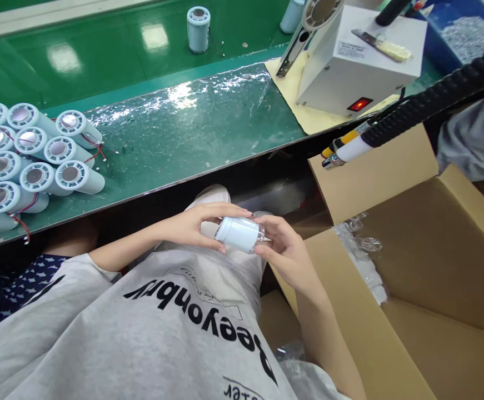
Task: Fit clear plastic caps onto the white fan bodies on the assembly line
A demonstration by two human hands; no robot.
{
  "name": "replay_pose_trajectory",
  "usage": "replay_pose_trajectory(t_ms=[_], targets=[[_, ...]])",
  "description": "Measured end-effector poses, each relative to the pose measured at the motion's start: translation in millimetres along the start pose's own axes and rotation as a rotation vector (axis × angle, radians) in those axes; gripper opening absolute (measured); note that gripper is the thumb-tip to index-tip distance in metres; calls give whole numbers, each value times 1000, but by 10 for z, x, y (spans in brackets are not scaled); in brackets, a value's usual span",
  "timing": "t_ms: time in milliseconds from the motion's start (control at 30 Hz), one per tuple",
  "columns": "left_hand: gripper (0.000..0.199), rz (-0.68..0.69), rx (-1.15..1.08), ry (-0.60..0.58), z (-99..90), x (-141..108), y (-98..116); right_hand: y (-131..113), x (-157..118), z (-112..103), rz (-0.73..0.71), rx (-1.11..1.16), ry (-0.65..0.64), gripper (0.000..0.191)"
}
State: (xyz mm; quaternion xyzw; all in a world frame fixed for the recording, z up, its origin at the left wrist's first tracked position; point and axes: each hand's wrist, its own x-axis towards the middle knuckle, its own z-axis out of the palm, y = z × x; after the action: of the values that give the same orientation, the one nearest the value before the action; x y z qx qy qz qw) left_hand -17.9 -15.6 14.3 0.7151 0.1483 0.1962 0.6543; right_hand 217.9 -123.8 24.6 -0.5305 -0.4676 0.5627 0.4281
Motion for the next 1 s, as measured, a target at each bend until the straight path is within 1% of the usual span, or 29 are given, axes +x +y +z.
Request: replay_pose_trajectory(t_ms=[233, 333, 467, 600, 767, 900, 1000], targets=[[72, -15, 19, -7, -7, -8, -9, -38, 57, 27, 94, 43, -37, 53], [72, 4, 27, -7, -9, -12, -14, -30, 66, 55, 135, 108, -46, 52], [73, 26, 28, -8, -12, -16, -4, 24, 71, 96, 185, 211, -14, 56], [71, -18, 34, -12, -13, -19, 13, 60, 81, 117, 241, 228, 35, 61], [71, -8, 37, -12, -8, -29, 0, 27, 106, 150, 323, 253, -59, 66], [71, 10, 37, -10, -3, -34, -16, -7, 137, 193, 372, 294, -100, 67], [71, 32, 43, -2, 0, -34, -27, -16, 157, 209, 450, 357, -157, 70]])
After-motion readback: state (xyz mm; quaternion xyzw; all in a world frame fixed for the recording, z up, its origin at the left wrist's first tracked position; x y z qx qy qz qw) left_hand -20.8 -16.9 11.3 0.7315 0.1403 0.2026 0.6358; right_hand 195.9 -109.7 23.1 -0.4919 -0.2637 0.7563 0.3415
